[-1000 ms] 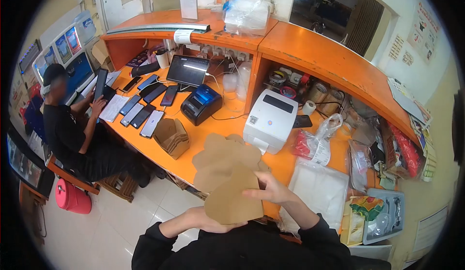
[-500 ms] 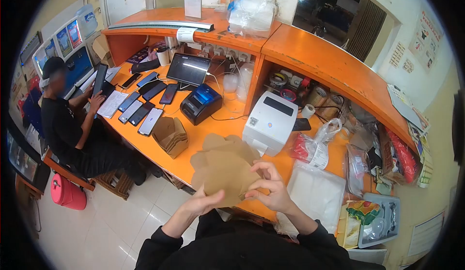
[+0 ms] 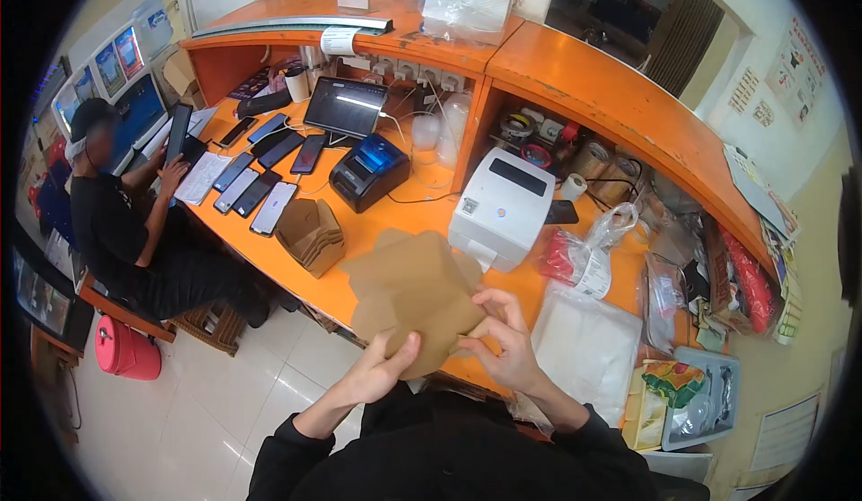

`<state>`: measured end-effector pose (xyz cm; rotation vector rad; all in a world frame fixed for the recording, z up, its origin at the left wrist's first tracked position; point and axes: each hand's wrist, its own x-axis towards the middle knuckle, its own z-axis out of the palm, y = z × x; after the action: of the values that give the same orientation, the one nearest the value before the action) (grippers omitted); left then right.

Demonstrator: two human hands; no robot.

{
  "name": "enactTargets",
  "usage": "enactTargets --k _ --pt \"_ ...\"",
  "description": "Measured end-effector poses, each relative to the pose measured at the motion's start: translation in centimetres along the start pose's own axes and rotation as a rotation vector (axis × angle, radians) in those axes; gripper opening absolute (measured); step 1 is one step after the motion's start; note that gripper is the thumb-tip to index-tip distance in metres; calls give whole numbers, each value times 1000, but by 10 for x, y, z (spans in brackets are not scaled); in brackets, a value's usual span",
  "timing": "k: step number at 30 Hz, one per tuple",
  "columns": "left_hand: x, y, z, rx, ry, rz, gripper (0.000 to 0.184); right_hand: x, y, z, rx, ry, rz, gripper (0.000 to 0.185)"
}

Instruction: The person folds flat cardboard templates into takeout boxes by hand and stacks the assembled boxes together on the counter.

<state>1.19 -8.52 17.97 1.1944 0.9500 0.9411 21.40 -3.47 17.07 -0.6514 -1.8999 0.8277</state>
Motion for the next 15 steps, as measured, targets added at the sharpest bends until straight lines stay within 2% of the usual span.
enactTargets --k 2,4,8,10,13,14,15 --pt "-3 0 -2 62 -89 -62 49 -2 0 -1 -36 -53 -6 17" --pt "-4 2 -5 -10 -150 -120 52 -4 5 -3 -86 -123 -44 22" --pt "-3 -7 -15 86 -238 -222 55 -15 18 5 -34 -153 75 44" --pt "-2 -14 -25 160 -382 -255 56 -19 20 13 -19 -138 174 56" --pt "1 -15 -33 275 -616 -393 58 -17 13 19 -104 -333 128 51" --pt "0 -18 -32 308 -702 -458 60 -22 17 20 53 -413 191 48" --pt "-2 -28 -30 398 -694 -358 60 -27 24 21 210 -489 254 46"
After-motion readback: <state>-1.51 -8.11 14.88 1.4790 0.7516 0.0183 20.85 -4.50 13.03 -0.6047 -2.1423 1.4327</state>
